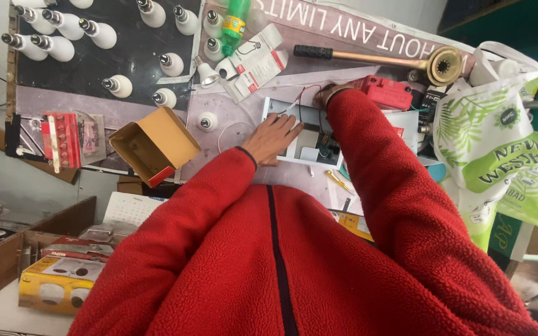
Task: The person connects a battery and internal components into a white electronic housing, places the cover on the housing, and secures the cover by inserting and tightening screws.
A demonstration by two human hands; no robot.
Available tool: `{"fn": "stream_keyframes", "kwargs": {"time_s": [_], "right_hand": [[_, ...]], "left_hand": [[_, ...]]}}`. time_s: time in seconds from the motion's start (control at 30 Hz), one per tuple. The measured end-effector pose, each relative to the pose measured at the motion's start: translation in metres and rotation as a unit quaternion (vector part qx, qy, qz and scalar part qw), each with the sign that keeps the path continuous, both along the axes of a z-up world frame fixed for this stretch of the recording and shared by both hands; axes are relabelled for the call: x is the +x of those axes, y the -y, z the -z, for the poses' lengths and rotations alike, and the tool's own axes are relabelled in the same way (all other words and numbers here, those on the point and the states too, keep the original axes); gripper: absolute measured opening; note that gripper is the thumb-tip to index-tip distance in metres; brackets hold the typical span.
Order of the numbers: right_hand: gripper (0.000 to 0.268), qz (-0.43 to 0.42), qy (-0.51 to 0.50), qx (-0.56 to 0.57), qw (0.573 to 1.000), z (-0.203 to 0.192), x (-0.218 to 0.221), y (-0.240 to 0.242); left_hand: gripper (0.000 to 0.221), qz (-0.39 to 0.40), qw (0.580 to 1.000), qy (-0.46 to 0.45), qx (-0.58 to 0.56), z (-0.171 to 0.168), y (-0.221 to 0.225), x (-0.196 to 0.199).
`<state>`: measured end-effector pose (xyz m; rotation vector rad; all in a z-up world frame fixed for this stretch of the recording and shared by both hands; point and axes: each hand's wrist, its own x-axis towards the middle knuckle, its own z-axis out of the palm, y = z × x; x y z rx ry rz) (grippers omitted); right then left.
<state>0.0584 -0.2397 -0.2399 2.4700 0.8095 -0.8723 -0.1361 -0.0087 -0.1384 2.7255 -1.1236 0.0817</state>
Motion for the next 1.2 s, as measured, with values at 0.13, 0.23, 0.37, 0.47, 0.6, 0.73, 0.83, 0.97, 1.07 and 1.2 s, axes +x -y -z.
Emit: {"fn": "stream_keyframes", "kwargs": {"time_s": [0.13,0.23,0.37,0.47,0.6,0.73,0.83,0.97,1.07,1.2], "right_hand": [[0.040,-0.008,0.005,-0.017,1.000,0.009,-0.007,0.023],[0.041,-0.009,0.014,-0.028,0.999,0.007,-0.008,0.061],[0.043,-0.011,0.028,-0.034,0.999,0.016,-0.003,0.083],[0.036,0.046,0.079,0.067,0.994,0.023,0.002,0.103],[0.022,0.106,0.210,0.211,0.949,-0.039,-0.026,0.096],[0.022,0.186,0.272,0.337,0.882,-0.057,-0.064,0.075],[0.028,0.206,0.302,0.354,0.861,-0.087,-0.094,0.051],[0.033,0.173,0.364,0.387,0.829,-0.090,-0.112,0.046],[0.032,0.169,0.362,0.410,0.820,-0.088,-0.113,0.048],[0.036,0.188,0.349,0.403,0.825,-0.091,-0.122,0.047]], "left_hand": [[0.142,-0.032,0.999,-0.008,0.018,-0.004,0.000,-0.013],[0.151,-0.028,0.999,0.026,-0.006,0.003,0.002,-0.018],[0.146,-0.034,0.996,0.078,-0.004,-0.013,0.007,-0.039],[0.048,-0.132,0.958,0.243,-0.073,-0.001,0.018,-0.047],[0.048,-0.139,0.936,0.321,-0.030,0.046,0.008,-0.018],[0.049,-0.128,0.917,0.377,-0.030,0.088,-0.005,0.002],[0.050,-0.136,0.914,0.381,-0.009,0.088,-0.006,-0.007],[0.048,-0.135,0.918,0.374,0.002,0.092,-0.007,-0.015],[0.048,-0.143,0.919,0.368,-0.020,0.081,-0.008,-0.017],[0.045,-0.126,0.935,0.329,-0.043,0.076,-0.012,-0.041]]}}
